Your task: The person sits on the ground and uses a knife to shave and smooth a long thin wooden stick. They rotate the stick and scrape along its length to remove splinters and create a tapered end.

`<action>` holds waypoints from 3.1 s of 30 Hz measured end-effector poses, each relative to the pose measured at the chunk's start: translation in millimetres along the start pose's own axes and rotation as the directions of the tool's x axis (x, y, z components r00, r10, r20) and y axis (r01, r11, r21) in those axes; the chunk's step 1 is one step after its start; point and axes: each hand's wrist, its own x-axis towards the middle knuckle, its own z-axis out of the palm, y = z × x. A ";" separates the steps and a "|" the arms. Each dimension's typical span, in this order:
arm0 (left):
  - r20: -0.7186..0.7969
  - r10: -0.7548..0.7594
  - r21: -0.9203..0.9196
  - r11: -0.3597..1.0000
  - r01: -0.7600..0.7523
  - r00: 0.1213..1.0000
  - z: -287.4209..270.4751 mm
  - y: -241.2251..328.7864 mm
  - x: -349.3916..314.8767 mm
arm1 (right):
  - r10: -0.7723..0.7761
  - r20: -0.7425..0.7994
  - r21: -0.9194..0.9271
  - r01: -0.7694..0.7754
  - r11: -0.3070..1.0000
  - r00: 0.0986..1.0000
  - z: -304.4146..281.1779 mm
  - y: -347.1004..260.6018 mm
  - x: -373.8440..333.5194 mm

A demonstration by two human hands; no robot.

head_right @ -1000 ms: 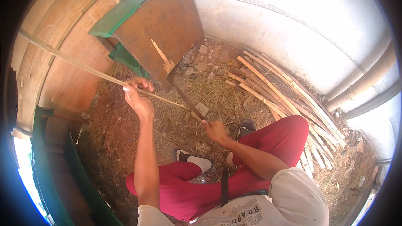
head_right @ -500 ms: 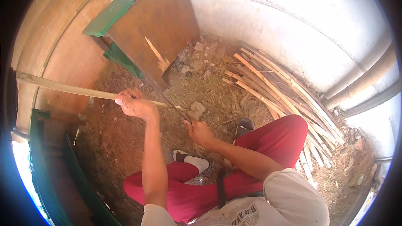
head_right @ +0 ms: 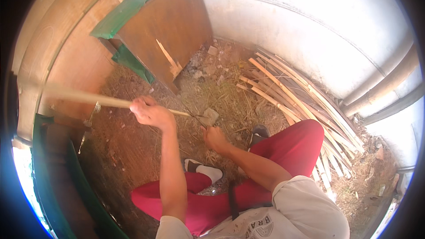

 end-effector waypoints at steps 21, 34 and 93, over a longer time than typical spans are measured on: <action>0.031 -0.028 -0.008 1.000 0.029 0.999 1.8 5.7 -1.2 | 0.106 0.121 0.015 -0.108 0.994 0.987 -15.0 -13.9 -8.6; 0.035 -0.065 -0.091 0.994 0.068 0.997 -2.2 2.5 2.5 | 0.344 0.105 -0.046 -0.341 0.939 0.933 16.7 53.2 -4.3; 0.418 -0.184 -0.347 0.872 0.344 0.889 -57.8 -6.5 21.5 | 0.022 0.095 0.038 -0.025 0.999 0.995 -13.9 -28.8 -31.6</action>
